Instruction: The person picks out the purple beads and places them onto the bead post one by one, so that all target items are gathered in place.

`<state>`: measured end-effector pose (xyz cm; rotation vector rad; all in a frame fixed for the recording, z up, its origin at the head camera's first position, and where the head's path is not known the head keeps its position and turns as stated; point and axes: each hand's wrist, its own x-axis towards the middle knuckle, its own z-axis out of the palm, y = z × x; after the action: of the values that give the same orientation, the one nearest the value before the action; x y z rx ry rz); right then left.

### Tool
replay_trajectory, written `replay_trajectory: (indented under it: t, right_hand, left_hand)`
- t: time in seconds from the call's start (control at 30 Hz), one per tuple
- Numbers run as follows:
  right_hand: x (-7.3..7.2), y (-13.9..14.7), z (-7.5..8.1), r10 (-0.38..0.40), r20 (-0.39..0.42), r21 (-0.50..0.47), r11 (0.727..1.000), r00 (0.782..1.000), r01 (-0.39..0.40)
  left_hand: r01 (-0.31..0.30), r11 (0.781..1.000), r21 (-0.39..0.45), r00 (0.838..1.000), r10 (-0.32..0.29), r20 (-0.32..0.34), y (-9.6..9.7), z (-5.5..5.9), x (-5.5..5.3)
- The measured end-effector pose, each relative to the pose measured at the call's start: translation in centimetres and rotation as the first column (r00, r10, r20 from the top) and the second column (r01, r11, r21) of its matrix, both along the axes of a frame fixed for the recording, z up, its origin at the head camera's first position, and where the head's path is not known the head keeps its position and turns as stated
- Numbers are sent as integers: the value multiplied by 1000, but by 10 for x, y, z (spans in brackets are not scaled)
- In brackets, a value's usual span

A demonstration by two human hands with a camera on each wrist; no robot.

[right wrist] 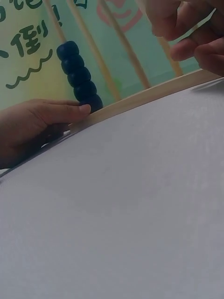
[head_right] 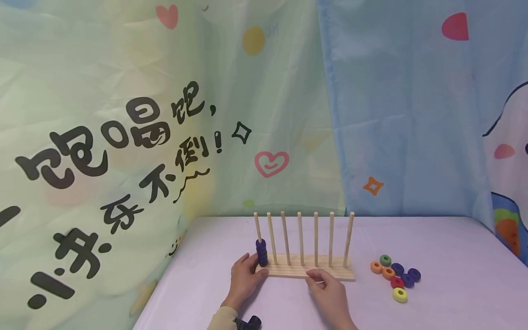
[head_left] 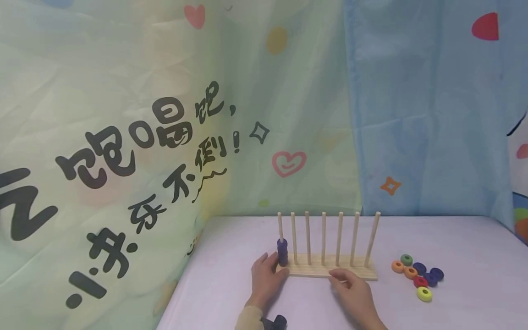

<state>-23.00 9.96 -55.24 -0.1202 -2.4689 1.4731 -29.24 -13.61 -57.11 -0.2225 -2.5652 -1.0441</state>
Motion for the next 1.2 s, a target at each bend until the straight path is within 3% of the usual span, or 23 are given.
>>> replay_trajectory:
  t: [0.4,0.6,0.93,1.2]
  right_hand:
    - [-1,24,-1,-114,49,19,993,992,113]
    - [0,33,-1,-178,16,32,984,984,177]
    - [-2,57,-4,-304,82,-5,952,949,305]
    - [-3,77,-2,-364,68,-34,930,929,367]
  left_hand:
    - [-2,1000,12,1000,2,19,0,-1,-1]
    - [-5,1000,13,1000,5,30,0,-1,-1]
    - [-6,1000,6,1000,6,17,1,-2,2]
    - [-1,1000,10,1000,1,14,0,0,0]
